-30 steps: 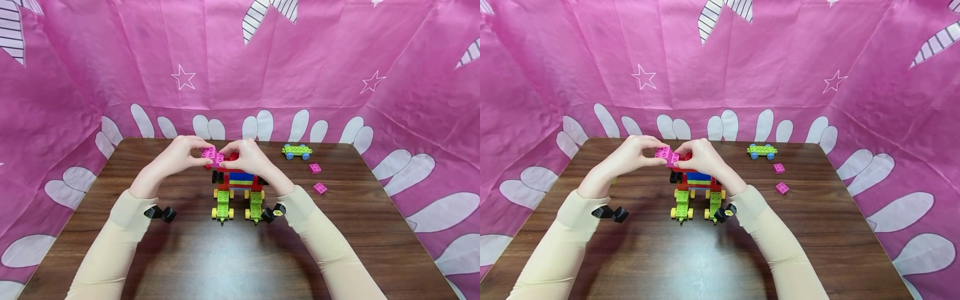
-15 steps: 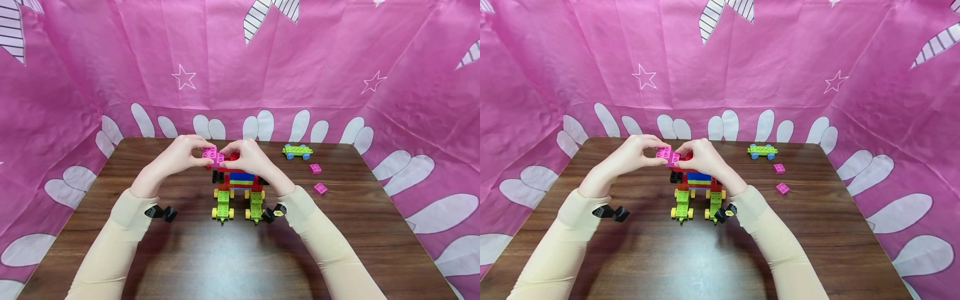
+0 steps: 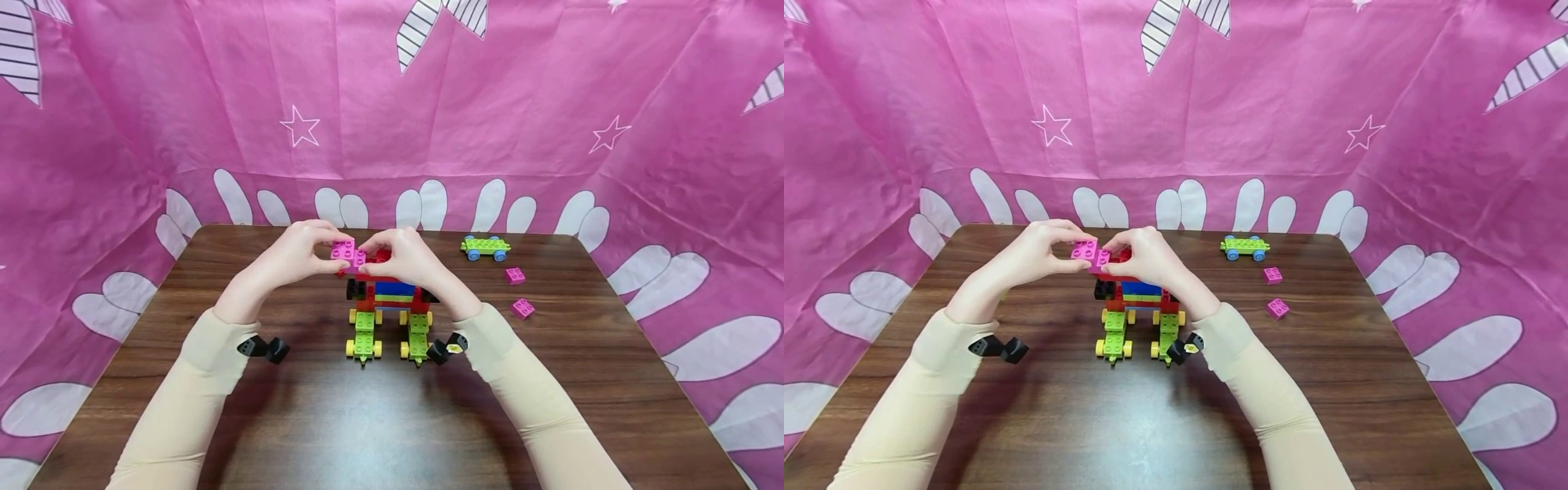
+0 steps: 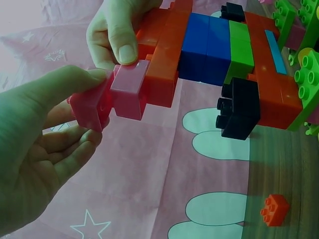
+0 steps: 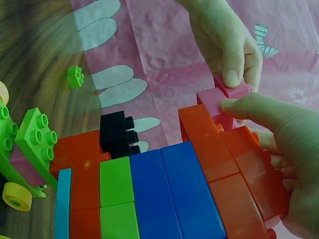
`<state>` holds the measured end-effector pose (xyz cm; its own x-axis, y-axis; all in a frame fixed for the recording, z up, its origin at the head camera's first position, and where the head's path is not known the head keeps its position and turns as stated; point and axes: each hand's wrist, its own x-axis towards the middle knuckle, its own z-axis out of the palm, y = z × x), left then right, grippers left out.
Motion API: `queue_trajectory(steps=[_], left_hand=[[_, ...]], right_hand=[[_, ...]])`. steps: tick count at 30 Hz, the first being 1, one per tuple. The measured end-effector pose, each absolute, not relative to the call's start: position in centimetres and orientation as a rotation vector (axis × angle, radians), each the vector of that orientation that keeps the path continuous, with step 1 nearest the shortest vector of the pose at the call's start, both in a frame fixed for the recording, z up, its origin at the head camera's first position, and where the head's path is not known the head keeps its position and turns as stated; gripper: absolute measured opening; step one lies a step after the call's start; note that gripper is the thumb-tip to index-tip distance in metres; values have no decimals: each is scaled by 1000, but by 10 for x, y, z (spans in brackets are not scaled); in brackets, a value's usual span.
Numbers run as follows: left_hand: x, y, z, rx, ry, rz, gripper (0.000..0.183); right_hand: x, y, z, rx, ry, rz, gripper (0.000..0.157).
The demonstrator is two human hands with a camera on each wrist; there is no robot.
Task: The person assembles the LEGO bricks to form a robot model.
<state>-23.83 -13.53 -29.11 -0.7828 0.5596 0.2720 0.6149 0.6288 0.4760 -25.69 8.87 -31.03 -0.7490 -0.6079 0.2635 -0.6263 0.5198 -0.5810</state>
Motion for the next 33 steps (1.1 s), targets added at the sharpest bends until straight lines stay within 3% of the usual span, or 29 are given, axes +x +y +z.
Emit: queue_trajectory(steps=[33], left_hand=[[-241,-138,-300,-950,-2756,-965,37]], right_hand=[[-256,90,-309,1108,-2718,1027,28]])
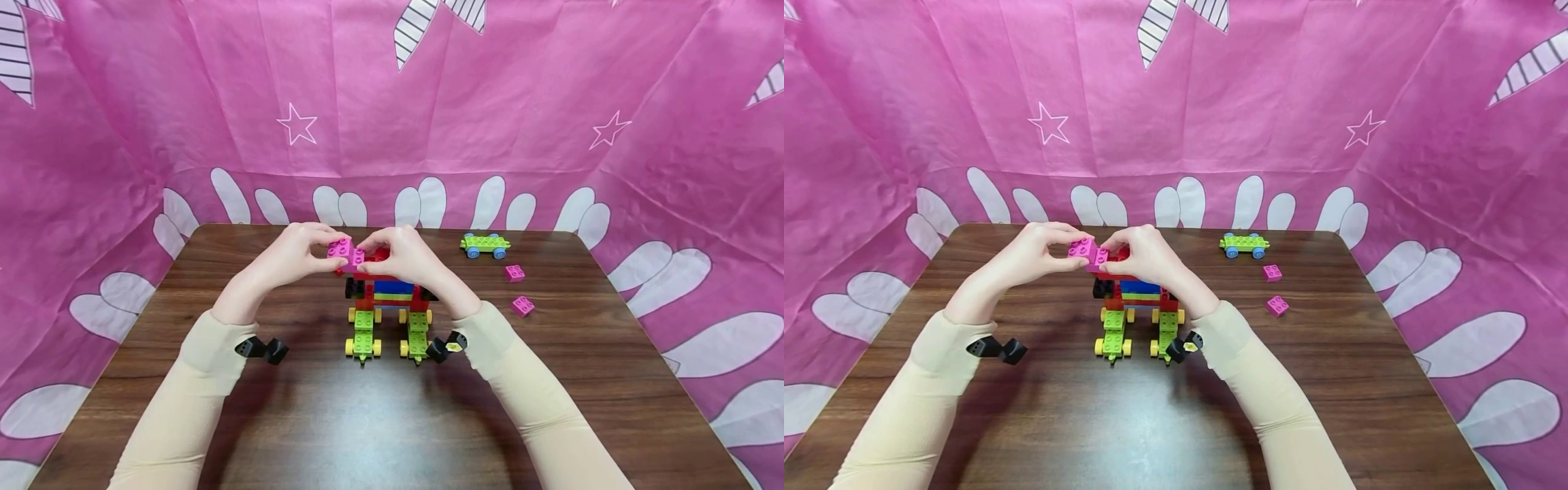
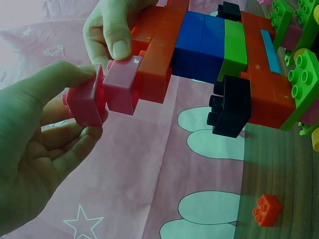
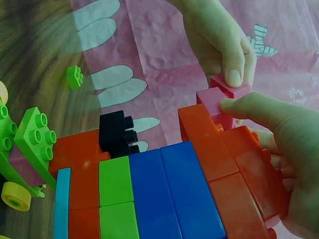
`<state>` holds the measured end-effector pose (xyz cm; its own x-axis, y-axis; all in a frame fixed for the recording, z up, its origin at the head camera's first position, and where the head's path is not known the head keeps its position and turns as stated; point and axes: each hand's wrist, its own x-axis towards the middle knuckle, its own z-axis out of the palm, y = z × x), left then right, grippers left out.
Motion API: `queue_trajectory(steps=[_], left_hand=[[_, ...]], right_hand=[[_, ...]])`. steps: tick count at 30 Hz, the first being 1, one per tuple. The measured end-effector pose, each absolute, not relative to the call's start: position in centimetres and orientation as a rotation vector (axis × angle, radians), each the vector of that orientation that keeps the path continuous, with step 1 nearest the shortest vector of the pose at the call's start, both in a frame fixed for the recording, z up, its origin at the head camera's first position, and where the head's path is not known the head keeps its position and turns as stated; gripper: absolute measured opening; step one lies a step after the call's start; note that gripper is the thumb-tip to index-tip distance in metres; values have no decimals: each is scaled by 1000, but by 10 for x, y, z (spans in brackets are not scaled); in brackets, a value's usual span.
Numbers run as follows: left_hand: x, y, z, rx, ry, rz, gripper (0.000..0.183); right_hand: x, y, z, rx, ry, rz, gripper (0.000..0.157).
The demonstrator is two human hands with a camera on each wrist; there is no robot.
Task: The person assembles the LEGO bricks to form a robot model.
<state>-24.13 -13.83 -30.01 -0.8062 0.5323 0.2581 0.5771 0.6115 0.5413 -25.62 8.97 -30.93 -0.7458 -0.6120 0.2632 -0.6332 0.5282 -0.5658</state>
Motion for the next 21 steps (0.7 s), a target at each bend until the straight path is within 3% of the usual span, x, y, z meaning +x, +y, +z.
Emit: queue_trajectory(steps=[21], left_hand=[[-243,-138,-299,-1038,-2734,-969,34]], right_hand=[[-254,90,-309,1103,-2725,1042,28]])
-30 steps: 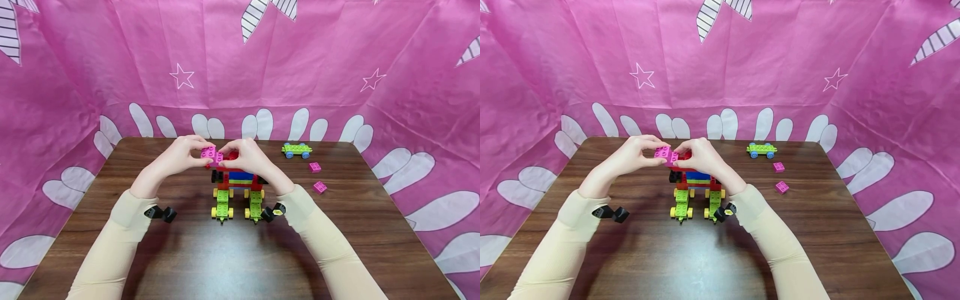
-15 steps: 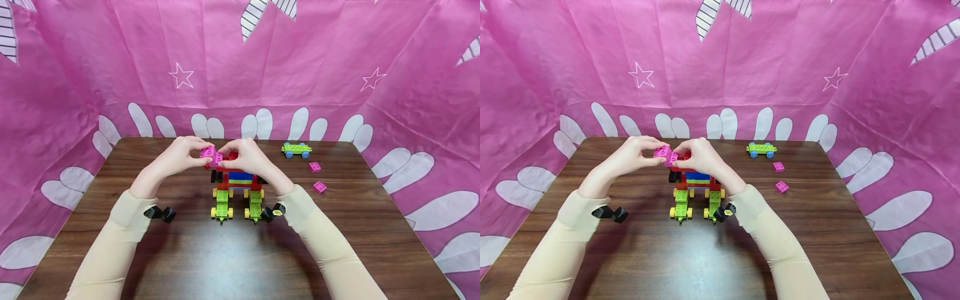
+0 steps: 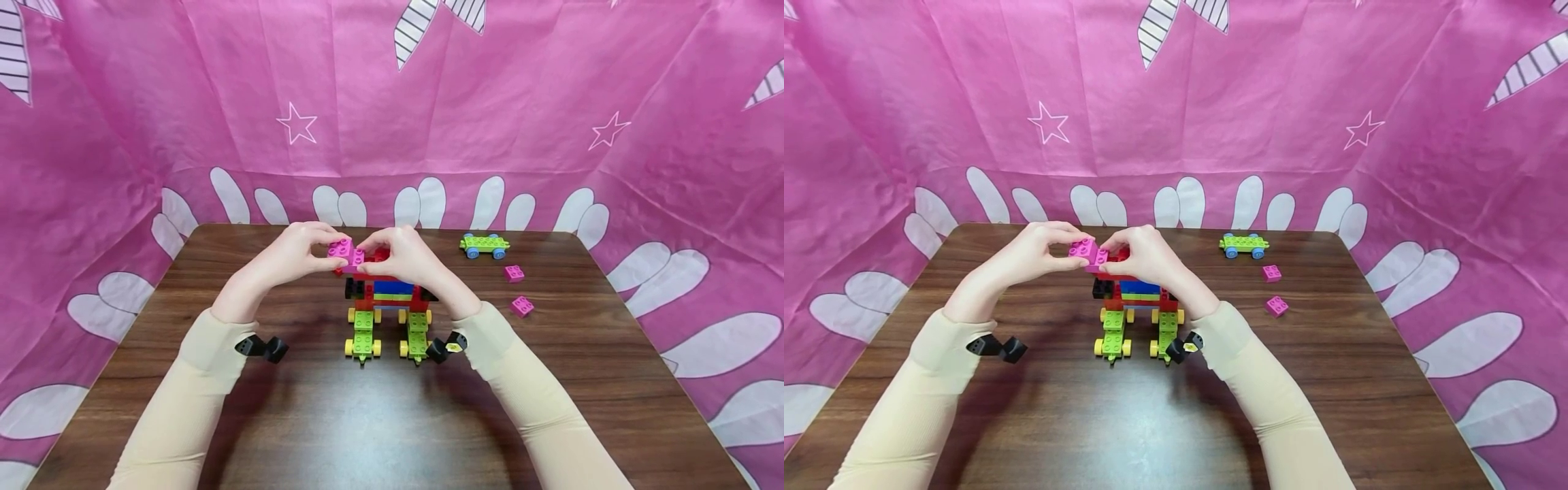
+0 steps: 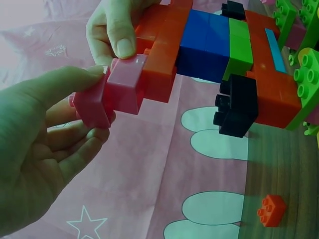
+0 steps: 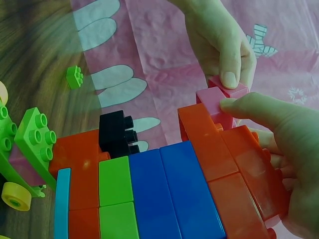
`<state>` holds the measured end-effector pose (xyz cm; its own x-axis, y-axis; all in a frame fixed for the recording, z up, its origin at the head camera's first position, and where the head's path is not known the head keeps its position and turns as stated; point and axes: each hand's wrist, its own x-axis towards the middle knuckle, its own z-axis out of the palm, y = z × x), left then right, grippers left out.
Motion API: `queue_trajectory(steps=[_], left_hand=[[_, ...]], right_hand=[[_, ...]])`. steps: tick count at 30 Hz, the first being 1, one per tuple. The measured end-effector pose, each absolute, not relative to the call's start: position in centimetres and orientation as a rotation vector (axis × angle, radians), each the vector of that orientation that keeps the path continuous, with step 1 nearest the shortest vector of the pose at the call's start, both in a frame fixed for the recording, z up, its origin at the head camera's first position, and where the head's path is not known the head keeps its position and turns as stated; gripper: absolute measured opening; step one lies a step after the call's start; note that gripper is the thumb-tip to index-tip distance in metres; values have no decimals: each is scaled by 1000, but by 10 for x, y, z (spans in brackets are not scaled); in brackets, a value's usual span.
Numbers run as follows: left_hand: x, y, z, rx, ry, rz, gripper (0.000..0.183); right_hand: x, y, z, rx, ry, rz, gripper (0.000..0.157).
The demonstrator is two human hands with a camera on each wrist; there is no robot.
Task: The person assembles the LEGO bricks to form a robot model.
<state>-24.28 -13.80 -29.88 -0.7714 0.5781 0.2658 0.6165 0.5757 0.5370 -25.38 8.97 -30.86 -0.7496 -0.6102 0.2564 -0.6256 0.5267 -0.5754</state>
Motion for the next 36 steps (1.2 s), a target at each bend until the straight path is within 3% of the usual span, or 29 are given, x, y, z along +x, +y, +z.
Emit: queue_trajectory(steps=[36], left_hand=[[-244,-132,-294,-984,-2784,-974,33]], right_hand=[[-257,90,-310,1127,-2712,1062,28]])
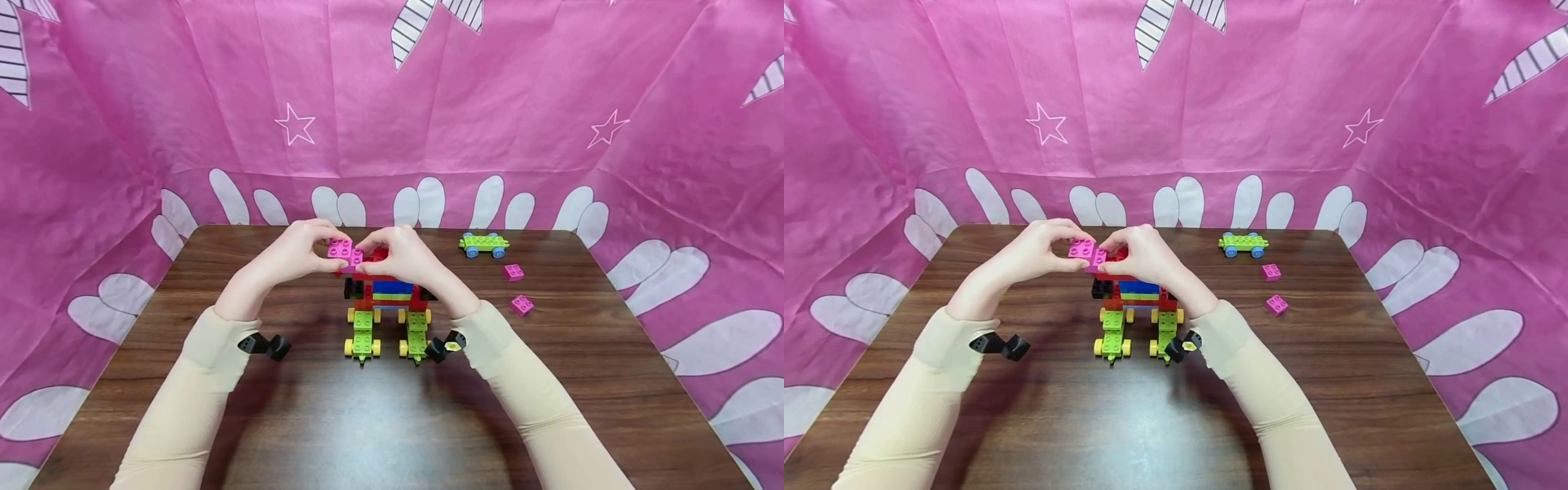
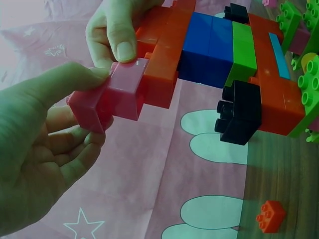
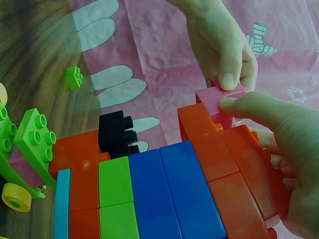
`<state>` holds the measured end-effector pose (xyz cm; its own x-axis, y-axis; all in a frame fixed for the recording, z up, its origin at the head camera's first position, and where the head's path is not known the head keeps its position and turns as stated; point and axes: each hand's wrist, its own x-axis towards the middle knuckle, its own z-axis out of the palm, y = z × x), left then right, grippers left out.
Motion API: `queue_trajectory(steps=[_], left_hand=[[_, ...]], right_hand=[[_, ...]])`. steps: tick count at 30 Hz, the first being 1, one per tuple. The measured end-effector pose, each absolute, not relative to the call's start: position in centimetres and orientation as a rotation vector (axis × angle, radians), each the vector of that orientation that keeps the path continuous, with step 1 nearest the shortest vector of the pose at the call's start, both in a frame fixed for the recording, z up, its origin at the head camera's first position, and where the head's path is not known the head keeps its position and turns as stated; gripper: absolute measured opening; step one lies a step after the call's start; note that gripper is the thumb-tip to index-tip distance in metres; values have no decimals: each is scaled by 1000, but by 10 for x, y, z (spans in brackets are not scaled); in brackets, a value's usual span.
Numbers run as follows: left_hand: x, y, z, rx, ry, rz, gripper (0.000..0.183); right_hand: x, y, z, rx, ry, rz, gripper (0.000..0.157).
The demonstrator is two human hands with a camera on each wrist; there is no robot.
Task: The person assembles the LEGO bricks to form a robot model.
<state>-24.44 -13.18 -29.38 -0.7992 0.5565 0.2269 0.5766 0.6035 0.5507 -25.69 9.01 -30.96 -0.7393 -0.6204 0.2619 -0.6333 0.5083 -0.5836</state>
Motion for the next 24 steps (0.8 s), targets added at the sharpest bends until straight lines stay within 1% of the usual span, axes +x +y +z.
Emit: queue_trajectory(steps=[10,15,19,24], left_hand=[[-243,-132,-296,-960,-2808,-985,36],[-242,-133,-296,-955,-2814,-982,46],[-242,-134,-297,-955,-2813,-1011,55],[-241,-135,-296,-971,-2804,-1026,58]], right_hand=[[-258,91,-309,1121,-2716,1049,28],[-259,91,-309,1109,-2735,1075,29],[-260,91,-308,1096,-2759,1071,32],[-259,91,-306,1066,-2789,1099,40]])
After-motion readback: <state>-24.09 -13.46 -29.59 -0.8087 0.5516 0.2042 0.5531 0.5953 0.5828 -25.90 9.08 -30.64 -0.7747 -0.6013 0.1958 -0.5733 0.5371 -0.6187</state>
